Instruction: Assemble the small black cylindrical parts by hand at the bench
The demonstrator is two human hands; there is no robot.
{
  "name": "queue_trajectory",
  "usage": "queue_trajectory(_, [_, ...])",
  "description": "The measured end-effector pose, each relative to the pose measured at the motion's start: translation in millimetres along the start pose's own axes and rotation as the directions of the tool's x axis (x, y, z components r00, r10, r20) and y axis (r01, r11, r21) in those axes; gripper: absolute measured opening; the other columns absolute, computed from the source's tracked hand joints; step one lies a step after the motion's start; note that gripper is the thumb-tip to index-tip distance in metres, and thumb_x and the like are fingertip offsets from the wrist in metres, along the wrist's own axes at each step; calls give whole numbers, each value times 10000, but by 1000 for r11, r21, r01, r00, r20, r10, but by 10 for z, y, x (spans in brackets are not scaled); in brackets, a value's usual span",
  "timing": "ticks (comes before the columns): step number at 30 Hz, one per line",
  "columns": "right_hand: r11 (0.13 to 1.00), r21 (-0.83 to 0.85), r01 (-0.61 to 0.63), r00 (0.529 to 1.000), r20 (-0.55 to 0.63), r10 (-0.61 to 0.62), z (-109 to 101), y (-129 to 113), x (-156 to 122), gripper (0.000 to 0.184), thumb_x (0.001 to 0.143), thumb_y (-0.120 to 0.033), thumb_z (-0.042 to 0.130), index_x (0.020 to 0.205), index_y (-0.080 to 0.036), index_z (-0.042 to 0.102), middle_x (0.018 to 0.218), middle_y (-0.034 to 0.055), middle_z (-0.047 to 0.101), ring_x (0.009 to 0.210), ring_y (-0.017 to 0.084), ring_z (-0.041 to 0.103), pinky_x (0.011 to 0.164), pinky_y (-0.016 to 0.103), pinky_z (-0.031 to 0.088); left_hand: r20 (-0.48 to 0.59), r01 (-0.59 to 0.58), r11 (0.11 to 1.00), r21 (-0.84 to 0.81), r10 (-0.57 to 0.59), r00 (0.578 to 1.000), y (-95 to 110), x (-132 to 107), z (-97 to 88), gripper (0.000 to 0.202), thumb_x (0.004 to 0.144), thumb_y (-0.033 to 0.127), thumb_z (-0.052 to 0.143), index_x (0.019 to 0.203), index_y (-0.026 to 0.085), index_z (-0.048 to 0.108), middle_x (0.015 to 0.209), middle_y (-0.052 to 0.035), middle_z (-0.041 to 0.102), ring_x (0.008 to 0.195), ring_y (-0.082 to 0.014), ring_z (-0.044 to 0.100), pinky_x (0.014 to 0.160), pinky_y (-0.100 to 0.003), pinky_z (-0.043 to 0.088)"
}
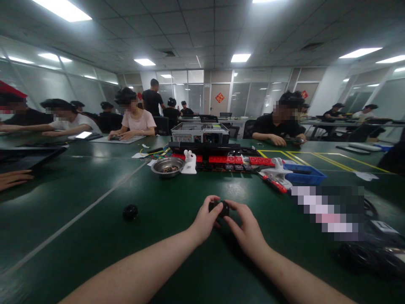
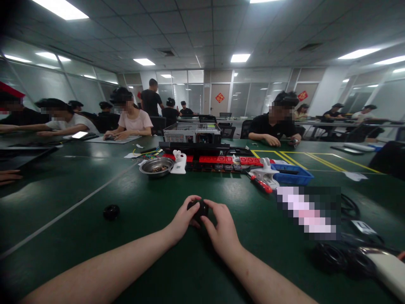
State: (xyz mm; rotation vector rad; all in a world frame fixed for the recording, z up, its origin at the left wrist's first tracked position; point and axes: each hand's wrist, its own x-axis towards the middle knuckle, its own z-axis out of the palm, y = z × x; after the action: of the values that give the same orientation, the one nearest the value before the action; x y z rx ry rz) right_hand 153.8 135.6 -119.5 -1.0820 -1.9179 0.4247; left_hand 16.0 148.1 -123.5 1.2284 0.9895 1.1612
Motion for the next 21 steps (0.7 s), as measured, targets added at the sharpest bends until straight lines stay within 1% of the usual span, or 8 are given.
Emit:
queue_trajectory(3, [986,-82,144,990,7,-144,-14,-16,-6,324,738,-165,464,1060,-204,461,1048,66,509,994,196,429,860,373,341,-4,47,999,-8,-47,999,1,24,9,359,692,453,452,906,172,387,753,-26,496,554,-109,530,403,-192,405])
queue_trajectory(5, [984,-93,153,988,18,-152,-8,-12,-13,335,737,-162,464,1069,-210,452,1059,62,504,1009,193,421,872,374,334,10,86,996,-23,-86,996,13,33,14,362,684,459,457,886,167,384,707,-16,504,487,-98,520,387,-192,390])
queue_trajectory(7, [993,-69,96,995,14,-95,9,4,-22,392,736,-209,481,1120,-206,405,1098,68,480,1036,197,406,884,376,327,3,102,994,-40,-102,995,26,35,15,341,679,437,472,871,167,388,712,-14,502,472,-89,513,384,-188,382])
queue_trajectory(10, [998,10,-68,997,-36,69,37,50,-22,501,746,-328,469,1196,-175,310,1137,95,445,1054,210,396,886,385,320,-11,96,994,-55,-97,995,42,26,15,306,683,382,484,883,176,381,766,-20,499,493,-83,516,399,-184,383])
queue_trajectory(12, [977,79,-196,978,-57,201,50,83,-4,467,765,-390,415,1159,-148,348,1027,100,505,963,213,462,830,378,361,-15,87,995,-57,-88,996,47,14,16,298,688,354,481,902,181,368,787,-23,493,513,-86,519,404,-183,381])
queue_trajectory(14, [946,156,-283,956,-32,292,55,105,21,389,784,-417,353,1041,-139,442,846,72,553,812,198,519,738,347,405,-3,74,996,-48,-74,997,51,-2,17,301,683,328,484,916,181,362,814,-28,482,558,-95,522,407,-179,381])
queue_trajectory(17, [933,214,-290,956,28,291,54,110,41,322,793,-410,336,873,-155,515,748,46,558,721,179,528,669,310,418,66,17,1000,12,-18,998,54,-21,15,353,627,253,543,931,180,380,879,-33,458,663,-111,521,436,-170,392])
queue_trajectory(21, [973,86,-213,977,-5,215,38,77,19,270,773,-334,406,944,-160,522,872,71,562,825,197,512,735,341,408,108,18,1000,-3,-18,994,44,-21,6,344,652,282,520,952,186,383,893,-36,456,696,-121,531,456,-177,405])
